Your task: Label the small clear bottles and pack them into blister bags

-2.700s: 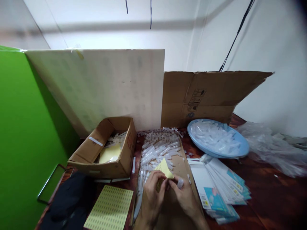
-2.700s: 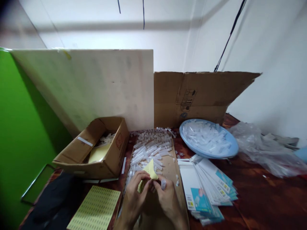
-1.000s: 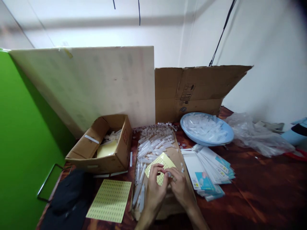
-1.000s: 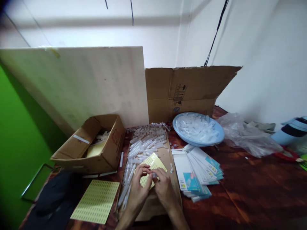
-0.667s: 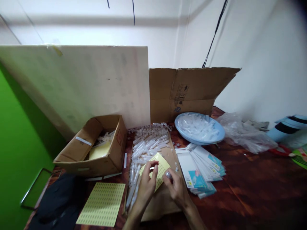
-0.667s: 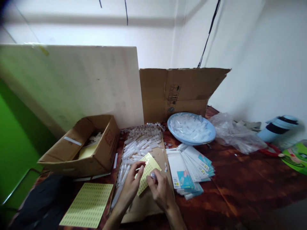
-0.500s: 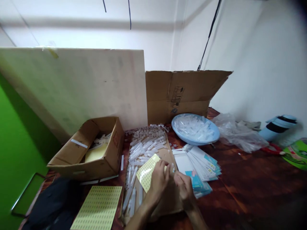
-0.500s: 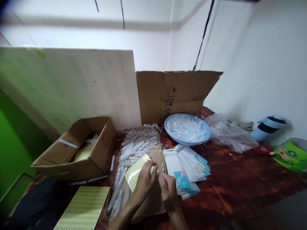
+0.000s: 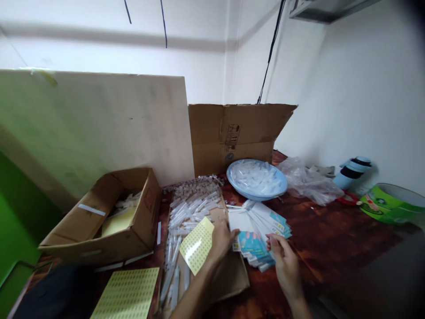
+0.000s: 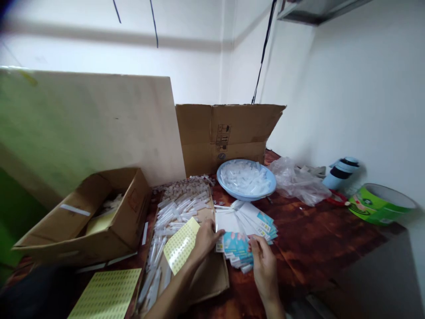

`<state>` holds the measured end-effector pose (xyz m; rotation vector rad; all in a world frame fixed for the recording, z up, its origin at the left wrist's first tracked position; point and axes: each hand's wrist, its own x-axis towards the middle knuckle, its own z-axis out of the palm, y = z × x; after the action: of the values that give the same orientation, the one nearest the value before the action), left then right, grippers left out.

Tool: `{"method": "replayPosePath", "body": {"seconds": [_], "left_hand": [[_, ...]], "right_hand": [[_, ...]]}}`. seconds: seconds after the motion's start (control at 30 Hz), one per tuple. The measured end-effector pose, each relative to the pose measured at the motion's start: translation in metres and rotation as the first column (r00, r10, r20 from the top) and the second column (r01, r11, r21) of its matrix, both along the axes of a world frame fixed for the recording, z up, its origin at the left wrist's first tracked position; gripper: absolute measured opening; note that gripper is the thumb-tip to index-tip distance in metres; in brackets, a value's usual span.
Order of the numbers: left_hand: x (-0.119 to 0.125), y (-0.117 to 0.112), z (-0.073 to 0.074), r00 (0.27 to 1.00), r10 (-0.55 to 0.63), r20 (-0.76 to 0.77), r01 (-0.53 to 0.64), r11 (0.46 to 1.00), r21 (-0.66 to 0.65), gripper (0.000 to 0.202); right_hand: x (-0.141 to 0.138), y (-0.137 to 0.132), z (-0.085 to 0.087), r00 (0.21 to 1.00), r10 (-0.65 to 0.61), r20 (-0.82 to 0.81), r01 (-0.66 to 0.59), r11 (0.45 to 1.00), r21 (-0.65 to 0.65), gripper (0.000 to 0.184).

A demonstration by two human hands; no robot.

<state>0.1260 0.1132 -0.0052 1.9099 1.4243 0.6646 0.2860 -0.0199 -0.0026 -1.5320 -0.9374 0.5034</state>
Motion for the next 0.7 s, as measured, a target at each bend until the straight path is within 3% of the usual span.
{"method": "replayPosePath", "body": {"seconds": [0.1,0.2,0.27,0.37,0.47,0.57,0.7], "left_hand": [[-0.009,-0.004,0.012,0.990,-0.004,0.140,0.008,1.000,-0.029,0.020],[-0.027,-0.018,0.027,0.957,-0.034,0.287,0.055,0.996,-0.065,0.039],[-0.045,-0.029,0.036,0.936,-0.029,0.350,0.068,0.993,-0.098,0.052],[-0.077,-0.045,0.045,0.885,0.039,0.463,0.055,0.980,-0.189,0.051],[-0.105,-0.057,0.049,0.841,0.143,0.522,0.012,0.960,-0.281,0.045],[-0.126,-0.063,0.048,0.837,0.199,0.509,-0.035,0.949,-0.313,0.042],[-0.145,-0.069,0.043,0.835,0.264,0.483,-0.081,0.926,-0.368,0.040]], "right_hand": [[0.005,0.002,0.003,0.966,-0.076,0.247,0.057,0.995,0.085,0.038],[0.006,0.006,0.007,0.934,-0.167,0.315,0.124,0.980,0.153,0.039],[0.003,0.009,0.007,0.958,-0.192,0.215,0.164,0.976,0.142,0.039],[-0.010,0.019,0.008,0.980,-0.135,-0.147,0.151,0.983,0.102,0.041],[-0.031,0.034,0.012,0.871,0.032,-0.490,0.076,0.977,0.198,0.040],[-0.054,0.048,0.015,0.776,0.169,-0.608,0.008,0.961,0.277,0.034],[-0.075,0.057,0.011,0.739,0.219,-0.638,-0.062,0.964,0.260,0.030]]}}
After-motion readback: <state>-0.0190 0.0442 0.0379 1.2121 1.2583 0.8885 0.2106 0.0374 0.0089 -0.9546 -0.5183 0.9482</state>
